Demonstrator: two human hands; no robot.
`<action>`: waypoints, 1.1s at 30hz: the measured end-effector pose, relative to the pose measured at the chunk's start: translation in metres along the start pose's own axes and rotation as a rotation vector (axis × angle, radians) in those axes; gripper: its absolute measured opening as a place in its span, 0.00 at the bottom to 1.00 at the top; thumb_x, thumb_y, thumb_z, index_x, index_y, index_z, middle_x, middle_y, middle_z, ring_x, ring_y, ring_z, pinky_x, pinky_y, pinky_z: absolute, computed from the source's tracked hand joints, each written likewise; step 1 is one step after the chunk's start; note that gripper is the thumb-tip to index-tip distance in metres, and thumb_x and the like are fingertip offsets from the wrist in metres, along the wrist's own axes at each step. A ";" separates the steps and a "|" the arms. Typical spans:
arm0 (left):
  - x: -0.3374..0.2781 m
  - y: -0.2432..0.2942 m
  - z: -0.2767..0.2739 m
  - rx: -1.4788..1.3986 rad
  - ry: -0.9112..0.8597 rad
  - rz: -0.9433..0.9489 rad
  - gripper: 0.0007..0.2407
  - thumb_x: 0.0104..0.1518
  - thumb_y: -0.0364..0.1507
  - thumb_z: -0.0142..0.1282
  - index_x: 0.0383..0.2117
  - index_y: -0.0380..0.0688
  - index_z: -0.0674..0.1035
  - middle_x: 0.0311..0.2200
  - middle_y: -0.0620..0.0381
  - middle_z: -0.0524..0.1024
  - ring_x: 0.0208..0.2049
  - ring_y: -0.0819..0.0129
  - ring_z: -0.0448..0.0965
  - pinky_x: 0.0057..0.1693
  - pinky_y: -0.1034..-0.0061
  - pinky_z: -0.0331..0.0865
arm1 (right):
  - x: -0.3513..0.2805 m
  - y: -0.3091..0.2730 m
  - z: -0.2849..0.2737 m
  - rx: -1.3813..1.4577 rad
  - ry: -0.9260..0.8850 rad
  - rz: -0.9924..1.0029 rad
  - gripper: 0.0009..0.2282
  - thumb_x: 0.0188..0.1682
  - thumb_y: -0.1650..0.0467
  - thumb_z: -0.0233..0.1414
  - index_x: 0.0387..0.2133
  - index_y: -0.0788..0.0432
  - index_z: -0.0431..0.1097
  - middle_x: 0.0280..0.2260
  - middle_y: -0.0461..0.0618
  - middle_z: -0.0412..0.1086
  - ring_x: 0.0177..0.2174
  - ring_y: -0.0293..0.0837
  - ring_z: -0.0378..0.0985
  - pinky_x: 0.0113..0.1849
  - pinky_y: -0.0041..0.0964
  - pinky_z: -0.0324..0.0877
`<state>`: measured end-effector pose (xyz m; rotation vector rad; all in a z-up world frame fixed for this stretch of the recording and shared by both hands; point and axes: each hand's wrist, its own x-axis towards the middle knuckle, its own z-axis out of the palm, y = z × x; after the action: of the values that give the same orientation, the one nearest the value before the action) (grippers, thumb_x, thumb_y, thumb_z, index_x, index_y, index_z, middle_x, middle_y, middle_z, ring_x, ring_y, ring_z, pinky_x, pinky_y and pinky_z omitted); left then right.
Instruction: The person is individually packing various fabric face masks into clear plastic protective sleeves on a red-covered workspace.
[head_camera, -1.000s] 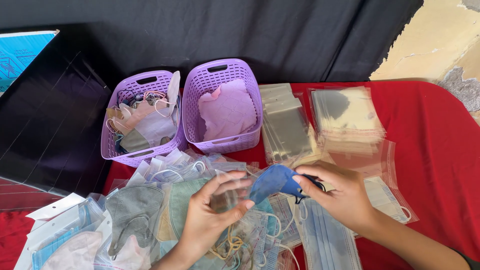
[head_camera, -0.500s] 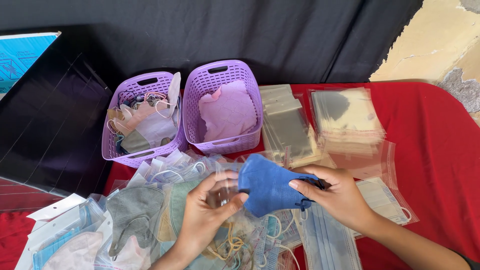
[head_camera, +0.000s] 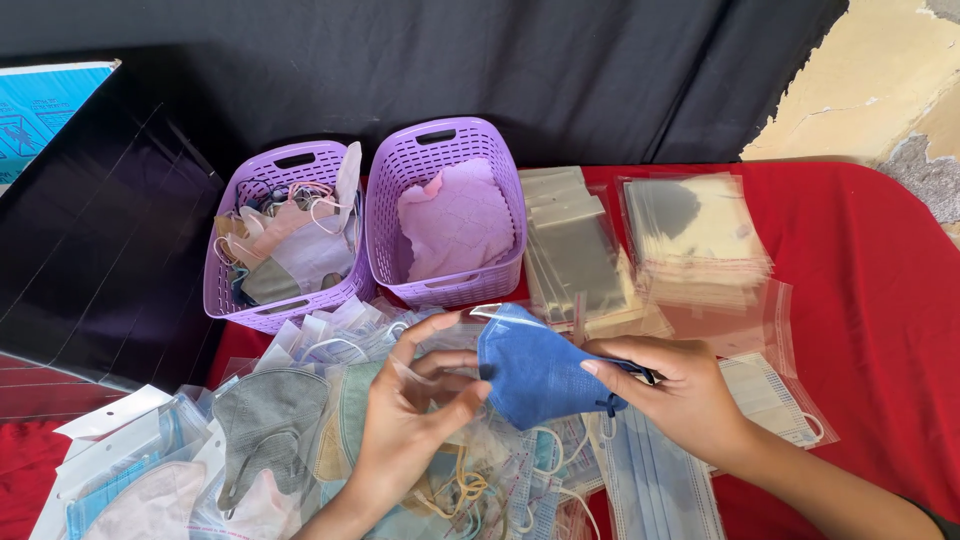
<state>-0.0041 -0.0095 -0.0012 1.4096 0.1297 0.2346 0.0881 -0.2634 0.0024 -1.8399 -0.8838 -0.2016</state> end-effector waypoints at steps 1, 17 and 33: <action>0.000 -0.001 -0.001 0.000 0.000 0.000 0.28 0.47 0.18 0.69 0.58 0.46 0.74 0.35 0.47 0.85 0.32 0.68 0.89 0.35 0.77 0.80 | -0.001 0.001 -0.001 0.000 0.000 0.000 0.11 0.45 0.71 0.60 0.40 0.60 0.80 0.37 0.46 0.84 0.35 0.36 0.88 0.41 0.25 0.84; -0.002 -0.019 -0.006 0.000 -0.055 0.158 0.16 0.49 0.20 0.69 0.45 0.40 0.81 0.39 0.54 0.87 0.40 0.72 0.86 0.49 0.74 0.84 | -0.006 0.019 -0.005 0.039 -0.213 -0.059 0.10 0.44 0.73 0.60 0.40 0.55 0.81 0.37 0.45 0.85 0.37 0.39 0.90 0.41 0.30 0.85; -0.002 -0.012 -0.003 -0.029 -0.141 0.130 0.09 0.56 0.23 0.65 0.42 0.38 0.83 0.30 0.58 0.84 0.30 0.72 0.80 0.39 0.77 0.76 | 0.004 -0.001 -0.001 0.061 -0.157 0.107 0.10 0.45 0.67 0.60 0.38 0.56 0.83 0.34 0.42 0.87 0.32 0.34 0.89 0.33 0.25 0.81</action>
<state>-0.0060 -0.0085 -0.0138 1.4025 -0.0815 0.2429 0.0904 -0.2624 0.0055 -1.8588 -0.8861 0.0375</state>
